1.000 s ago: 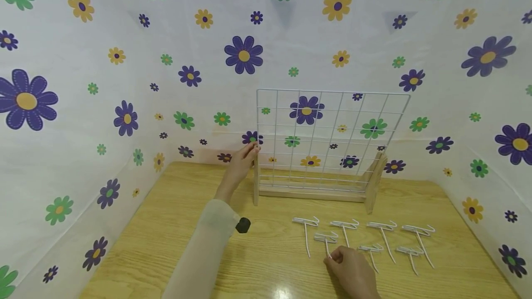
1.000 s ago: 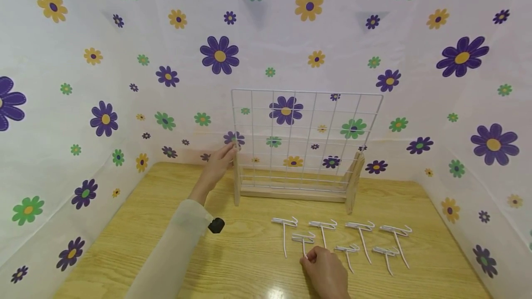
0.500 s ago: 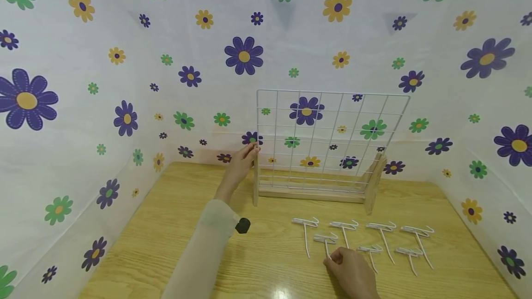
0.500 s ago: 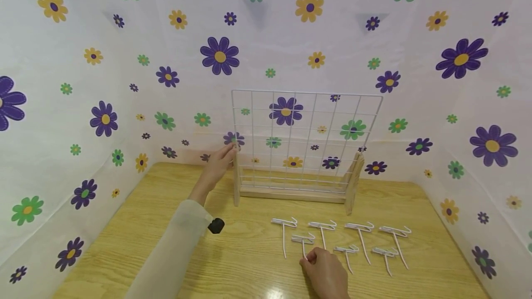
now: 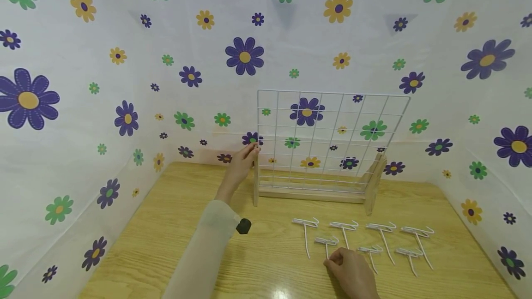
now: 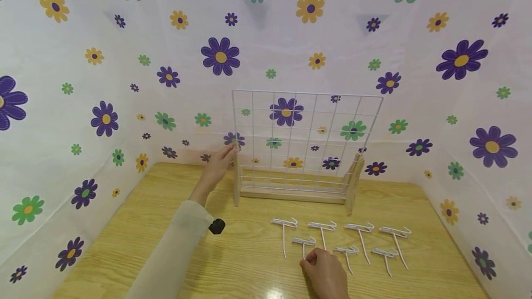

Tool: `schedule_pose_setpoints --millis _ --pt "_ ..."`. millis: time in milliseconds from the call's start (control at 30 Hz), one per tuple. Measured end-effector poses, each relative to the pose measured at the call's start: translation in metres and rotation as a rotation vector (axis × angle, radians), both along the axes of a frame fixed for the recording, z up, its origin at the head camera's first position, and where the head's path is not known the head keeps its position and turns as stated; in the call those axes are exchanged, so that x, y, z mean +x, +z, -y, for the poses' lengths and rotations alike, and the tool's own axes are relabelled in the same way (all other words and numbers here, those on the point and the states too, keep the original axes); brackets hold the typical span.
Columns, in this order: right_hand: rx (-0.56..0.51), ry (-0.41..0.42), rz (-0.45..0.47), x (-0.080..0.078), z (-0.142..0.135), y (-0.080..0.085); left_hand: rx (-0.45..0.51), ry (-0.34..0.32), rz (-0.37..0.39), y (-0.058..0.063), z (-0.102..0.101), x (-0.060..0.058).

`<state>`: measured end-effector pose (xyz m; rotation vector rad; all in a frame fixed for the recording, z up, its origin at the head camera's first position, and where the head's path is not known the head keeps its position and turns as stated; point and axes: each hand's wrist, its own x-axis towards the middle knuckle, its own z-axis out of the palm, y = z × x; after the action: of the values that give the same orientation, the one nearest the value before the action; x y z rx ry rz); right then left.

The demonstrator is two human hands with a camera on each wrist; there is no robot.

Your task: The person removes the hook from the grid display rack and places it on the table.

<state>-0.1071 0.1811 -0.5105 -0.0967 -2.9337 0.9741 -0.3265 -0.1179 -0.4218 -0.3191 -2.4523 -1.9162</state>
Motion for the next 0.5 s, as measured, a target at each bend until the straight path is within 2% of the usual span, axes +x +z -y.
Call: schedule_pose_setpoints --millis 300,500 --pt "-0.002 -0.006 -0.006 -0.001 0.001 0.002 -0.066 0.034 -0.053 -0.005 0.0 -0.002" --pt "0.01 -0.016 -0.002 -0.001 0.001 0.01 -0.001 0.024 -0.063 -0.009 0.0 -0.001"
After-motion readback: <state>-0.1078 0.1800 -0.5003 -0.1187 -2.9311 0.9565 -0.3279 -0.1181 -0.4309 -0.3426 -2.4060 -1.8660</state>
